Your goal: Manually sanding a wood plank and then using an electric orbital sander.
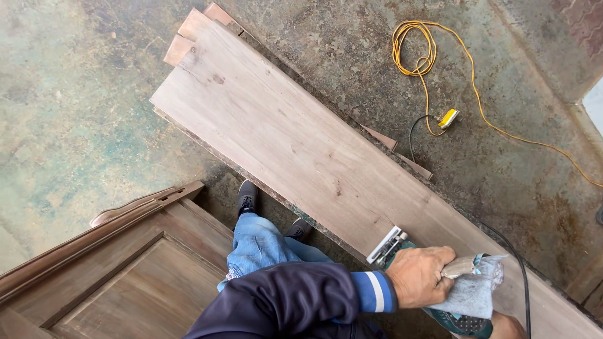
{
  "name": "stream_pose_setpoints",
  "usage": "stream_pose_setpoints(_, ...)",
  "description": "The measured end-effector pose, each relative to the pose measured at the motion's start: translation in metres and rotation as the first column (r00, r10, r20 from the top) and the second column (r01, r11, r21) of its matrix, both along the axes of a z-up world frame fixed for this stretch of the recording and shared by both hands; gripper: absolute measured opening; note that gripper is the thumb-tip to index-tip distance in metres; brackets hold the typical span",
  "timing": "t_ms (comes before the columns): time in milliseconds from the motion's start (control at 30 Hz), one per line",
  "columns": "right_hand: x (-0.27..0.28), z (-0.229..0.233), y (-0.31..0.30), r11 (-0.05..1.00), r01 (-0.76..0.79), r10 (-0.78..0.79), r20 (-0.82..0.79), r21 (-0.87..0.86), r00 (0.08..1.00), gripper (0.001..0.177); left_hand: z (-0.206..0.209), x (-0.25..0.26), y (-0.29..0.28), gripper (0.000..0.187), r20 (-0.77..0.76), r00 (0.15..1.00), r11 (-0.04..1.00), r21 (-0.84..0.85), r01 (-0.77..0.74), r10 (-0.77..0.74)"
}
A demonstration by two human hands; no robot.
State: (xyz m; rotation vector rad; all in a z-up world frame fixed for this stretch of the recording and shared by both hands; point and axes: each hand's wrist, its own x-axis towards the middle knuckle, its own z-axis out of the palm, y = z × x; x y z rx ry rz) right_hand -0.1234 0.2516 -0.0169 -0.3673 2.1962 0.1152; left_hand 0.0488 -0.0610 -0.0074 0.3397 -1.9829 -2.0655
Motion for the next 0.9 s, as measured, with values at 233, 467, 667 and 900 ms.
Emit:
stream_pose_setpoints(233,0.014,-0.022,-0.049,0.994,-0.034,0.029,-0.043,-0.1,0.999,0.075,-0.01,0.017,-0.053,0.023,0.006,0.999,0.985,-0.166,-0.035,0.036)
stream_pose_setpoints(467,0.059,0.034,-0.214,0.993,0.012,-0.008,-0.036,0.115,0.999,0.047,-0.013,0.045,-0.119,0.021,-0.002,0.99,0.974,-0.176,-0.14,0.142)
stream_pose_setpoints(667,0.088,0.044,-0.295,0.994,-0.104,0.1,-0.093,-0.04,0.991,0.05,-0.012,0.068,-0.178,0.022,0.01,0.968,0.949,-0.196,-0.245,0.252)
stream_pose_setpoints(900,0.105,0.038,-0.369,0.96,-0.28,0.278,-0.126,-0.002,0.952,0.047,-0.018,0.096,-0.242,0.018,-0.004,0.928,0.901,-0.237,-0.363,0.373)
